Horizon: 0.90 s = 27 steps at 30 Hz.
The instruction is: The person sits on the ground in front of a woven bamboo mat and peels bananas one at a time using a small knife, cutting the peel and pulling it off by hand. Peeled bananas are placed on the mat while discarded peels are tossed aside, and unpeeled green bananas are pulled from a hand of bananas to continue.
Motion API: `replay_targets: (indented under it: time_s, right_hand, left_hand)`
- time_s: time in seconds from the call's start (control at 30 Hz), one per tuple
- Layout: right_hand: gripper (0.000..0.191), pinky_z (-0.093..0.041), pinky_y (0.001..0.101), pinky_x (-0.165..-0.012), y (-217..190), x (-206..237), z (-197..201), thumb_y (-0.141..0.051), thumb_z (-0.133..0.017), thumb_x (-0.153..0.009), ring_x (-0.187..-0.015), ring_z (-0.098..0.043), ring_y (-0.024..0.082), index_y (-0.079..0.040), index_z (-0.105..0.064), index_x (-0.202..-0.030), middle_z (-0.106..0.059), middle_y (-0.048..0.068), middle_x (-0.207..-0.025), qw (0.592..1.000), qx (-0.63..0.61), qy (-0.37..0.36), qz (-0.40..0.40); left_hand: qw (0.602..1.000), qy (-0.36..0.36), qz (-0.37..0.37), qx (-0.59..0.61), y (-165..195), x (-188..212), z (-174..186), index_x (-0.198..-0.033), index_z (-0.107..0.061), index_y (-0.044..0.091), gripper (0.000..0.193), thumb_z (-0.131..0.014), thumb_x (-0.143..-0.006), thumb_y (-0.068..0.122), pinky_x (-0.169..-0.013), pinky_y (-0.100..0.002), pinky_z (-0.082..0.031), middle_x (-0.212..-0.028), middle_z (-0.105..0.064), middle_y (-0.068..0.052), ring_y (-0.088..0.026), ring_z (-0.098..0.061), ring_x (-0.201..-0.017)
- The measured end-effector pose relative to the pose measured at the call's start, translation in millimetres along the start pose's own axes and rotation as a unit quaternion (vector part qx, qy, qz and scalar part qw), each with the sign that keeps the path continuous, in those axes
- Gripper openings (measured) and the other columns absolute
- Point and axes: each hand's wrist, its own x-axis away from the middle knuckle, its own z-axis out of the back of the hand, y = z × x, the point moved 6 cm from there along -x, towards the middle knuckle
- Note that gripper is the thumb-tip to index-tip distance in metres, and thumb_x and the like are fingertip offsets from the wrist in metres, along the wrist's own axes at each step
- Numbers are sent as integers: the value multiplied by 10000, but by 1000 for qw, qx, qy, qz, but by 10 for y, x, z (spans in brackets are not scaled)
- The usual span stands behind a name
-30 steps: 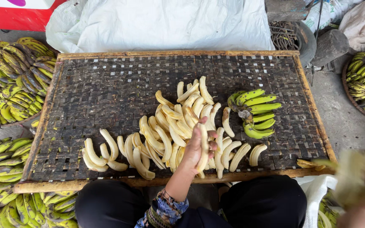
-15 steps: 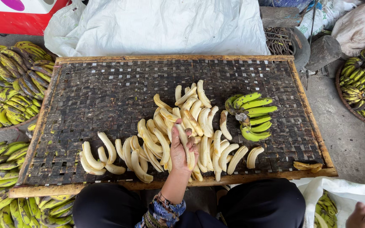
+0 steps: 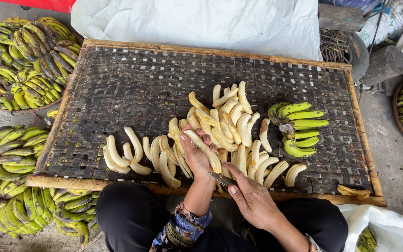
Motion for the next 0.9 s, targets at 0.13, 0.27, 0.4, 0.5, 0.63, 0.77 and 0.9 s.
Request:
replay_targets:
  time_s: [0.13,0.27,0.4,0.5,0.63,0.77,0.9]
  right_hand:
    - [593,-520,457,-941,-97,-66,-5,-474,-396,-1031,-1076,-688,395,-183,-358,-1546,-679,197,-1270,999,11,19,28]
    - [570,-522,464,-936,-35,-57,-20,-458,-393,-1052,-1088,-689,398,-169,-372,-1542,-667,222,-1326,997,1,36,70]
    - [586,-525,453,-945,145,-54,-56,-454,-402,-1035,-1078,-704,378,-187,-368,-1555,-694,188,-1230,1000,-13,0,26]
    - [578,-534,444,-933,214,-63,-64,-449,-408,-1030,-1055,-713,367,-193,-375,-1547,-717,173,-1177,1000,-19,-5,10]
    - [521,-537,457,-894,202,-97,-17,-411,-433,-1041,-1056,-699,394,-174,-397,-1503,-688,199,-1272,998,-12,29,47]
    - [518,-548,449,-885,311,-134,-13,-385,-463,-1020,-1004,-725,370,-231,-389,-1509,-736,173,-1078,1000,1,-3,-29]
    - [476,-554,469,-847,245,-202,70,-335,-487,-1032,-992,-719,387,-217,-396,-1484,-727,180,-1069,999,25,31,28]
  left_hand:
    - [1000,3,-4,-29,42,32,-34,-1339,-478,203,394,-497,-1050,470,-497,-235,-431,-939,-560,-11,-110,-521,-685]
    - [998,-23,19,-52,11,69,-65,-1356,-458,208,384,-486,-1063,455,-504,-229,-429,-947,-548,-2,-103,-521,-681]
    - [998,-53,26,-24,-33,62,-86,-1314,-461,188,331,-484,-1077,419,-495,-240,-430,-948,-552,-22,-121,-532,-663]
    - [998,-35,50,-26,-119,66,-42,-1286,-469,185,322,-473,-1062,416,-477,-244,-434,-938,-560,-26,-133,-540,-633]
    - [997,-30,66,-20,-219,95,-17,-1286,-474,178,306,-485,-1076,401,-478,-242,-441,-927,-560,-42,-136,-540,-628]
    - [994,-32,103,-11,-321,160,-9,-1276,-485,162,281,-486,-1084,366,-651,-316,-567,-939,-577,-54,-182,-629,-753]
    - [987,-26,157,37,-439,180,-11,-1238,-487,136,258,-462,-1072,332,-979,-463,-583,-971,-608,-81,-311,-700,-1066]
